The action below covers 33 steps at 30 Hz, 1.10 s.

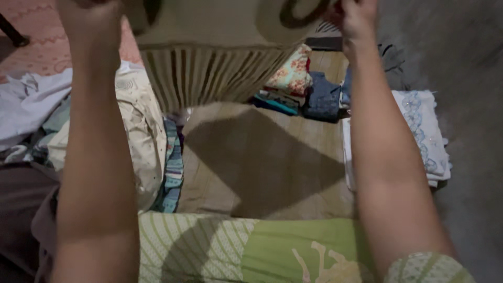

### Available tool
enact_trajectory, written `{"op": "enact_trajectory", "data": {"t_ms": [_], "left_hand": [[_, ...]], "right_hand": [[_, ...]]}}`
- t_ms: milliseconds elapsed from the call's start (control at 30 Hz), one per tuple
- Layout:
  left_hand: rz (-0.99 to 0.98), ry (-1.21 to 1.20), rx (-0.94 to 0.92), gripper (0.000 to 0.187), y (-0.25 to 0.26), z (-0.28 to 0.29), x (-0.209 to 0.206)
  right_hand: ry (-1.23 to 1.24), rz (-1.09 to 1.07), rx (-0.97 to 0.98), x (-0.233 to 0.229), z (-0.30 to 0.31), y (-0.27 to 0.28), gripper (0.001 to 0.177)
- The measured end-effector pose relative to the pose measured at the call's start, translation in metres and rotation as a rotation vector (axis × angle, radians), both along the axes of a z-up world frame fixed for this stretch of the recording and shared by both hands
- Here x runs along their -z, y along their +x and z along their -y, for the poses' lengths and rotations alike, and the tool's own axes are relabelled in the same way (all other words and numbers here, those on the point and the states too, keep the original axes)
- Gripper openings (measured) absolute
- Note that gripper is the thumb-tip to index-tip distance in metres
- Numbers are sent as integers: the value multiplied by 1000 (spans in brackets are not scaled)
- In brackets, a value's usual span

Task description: The person folds a white embroidered cloth, a striped pillowcase, a white cloth with spiral patterns, and a blue ruffled item by hand.

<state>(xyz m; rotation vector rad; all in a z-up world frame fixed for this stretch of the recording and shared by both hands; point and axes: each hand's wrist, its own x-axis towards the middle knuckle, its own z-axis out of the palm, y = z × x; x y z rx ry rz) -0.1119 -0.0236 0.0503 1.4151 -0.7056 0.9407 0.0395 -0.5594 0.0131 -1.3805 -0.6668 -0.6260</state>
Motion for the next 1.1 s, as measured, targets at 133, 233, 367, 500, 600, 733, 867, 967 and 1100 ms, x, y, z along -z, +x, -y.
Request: {"op": "enact_trajectory", "data": {"t_ms": [133,233,367,500,600,733,867,967,1100], "left_hand": [[-552,410,280,14,-51,37,37],[-905,856,242,20,-50,83,111],[-972,1006,377,19,-68,151,226],[-956,1048,430,16,-77,213,296],[-947,869,448,29,-85,299,330],[-805,695,748,38,-84,386,371],[-898,760,501,48,-37,372,473],[-1072,960,-174,47,7,253,543],[-917,820,-947,87,18,111,533]], "right_hand": [[-43,-445,11,80,46,-1,10],[-660,-676,360,187,76,-28,11],[-688,-865,251,291,94,-67,17],[-1065,-630,421,332,118,-60,17],[-1061,-481,683,331,142,-49,19],[-1303,-316,763,306,153,-53,41],[-1289,-682,590,334,132,-98,54],[-1297,-774,450,383,115,-148,62],[-1093,-1098,695,439,101,-208,66]]}}
